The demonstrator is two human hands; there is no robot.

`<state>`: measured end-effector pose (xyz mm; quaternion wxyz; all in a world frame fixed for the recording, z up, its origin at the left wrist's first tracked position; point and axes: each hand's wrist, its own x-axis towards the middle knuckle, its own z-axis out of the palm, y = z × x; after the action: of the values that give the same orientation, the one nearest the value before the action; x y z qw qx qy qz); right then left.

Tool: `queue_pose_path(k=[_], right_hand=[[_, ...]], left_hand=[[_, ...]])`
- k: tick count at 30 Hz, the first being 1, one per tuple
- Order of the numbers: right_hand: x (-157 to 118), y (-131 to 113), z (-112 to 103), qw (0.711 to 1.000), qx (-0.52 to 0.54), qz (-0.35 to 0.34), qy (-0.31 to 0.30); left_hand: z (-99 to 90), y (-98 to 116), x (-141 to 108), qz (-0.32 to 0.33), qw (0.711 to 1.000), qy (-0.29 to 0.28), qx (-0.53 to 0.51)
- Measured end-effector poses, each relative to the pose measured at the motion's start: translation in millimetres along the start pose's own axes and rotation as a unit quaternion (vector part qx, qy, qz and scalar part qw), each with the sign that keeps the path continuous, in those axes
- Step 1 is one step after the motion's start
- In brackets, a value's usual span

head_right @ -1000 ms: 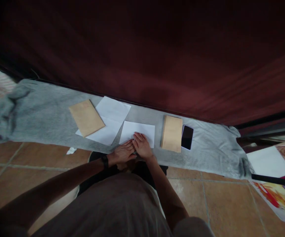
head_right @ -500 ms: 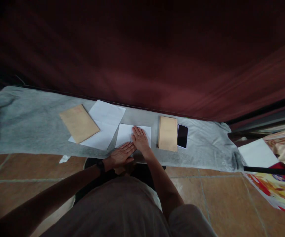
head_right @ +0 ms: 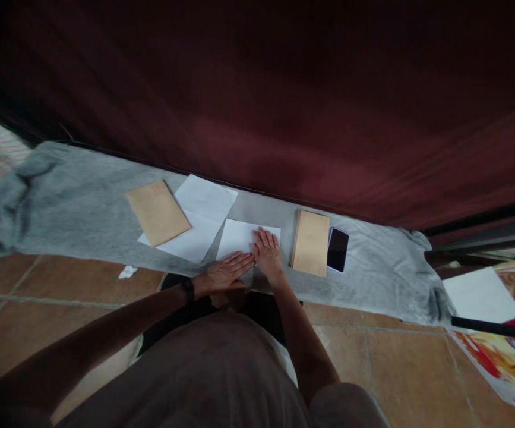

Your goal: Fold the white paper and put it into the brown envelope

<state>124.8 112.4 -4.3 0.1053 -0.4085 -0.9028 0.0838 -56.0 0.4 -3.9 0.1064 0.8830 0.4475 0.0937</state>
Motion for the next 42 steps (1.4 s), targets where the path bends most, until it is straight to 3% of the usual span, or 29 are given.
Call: queue_pose_path(k=[18, 24, 30, 33, 37, 42], right_hand=[[-49.8, 6.4, 9.9, 0.995, -0.054, 0.053, 0.067], [-55.3, -2.8, 6.6, 0.991, -0.048, 0.089, 0.084], [-56.2, -25.7, 4.0, 0.997, -0.014, 0.025, 0.068], [-60.8, -28.3, 4.2, 0.998, -0.02, 0.024, 0.059], [-66.4, -24.3, 3.5, 0.996, -0.035, 0.041, 0.066], [-70.1, -23.4, 3.7, 0.994, -0.042, 0.057, 0.081]], left_hand=[[-11.2, 1.1, -10.9, -0.003, 1.0, -0.002, 0.011], [-16.3, 2.7, -11.4, -0.002, 1.0, 0.002, 0.012], [-16.3, 2.8, -10.6, -0.014, 1.0, -0.014, 0.001], [-18.1, 3.4, -10.6, -0.018, 1.0, -0.015, -0.005], [-18.8, 3.7, -13.5, -0.052, 0.999, 0.012, 0.009], [-10.2, 5.0, -13.8, -0.157, 0.984, 0.064, 0.047]])
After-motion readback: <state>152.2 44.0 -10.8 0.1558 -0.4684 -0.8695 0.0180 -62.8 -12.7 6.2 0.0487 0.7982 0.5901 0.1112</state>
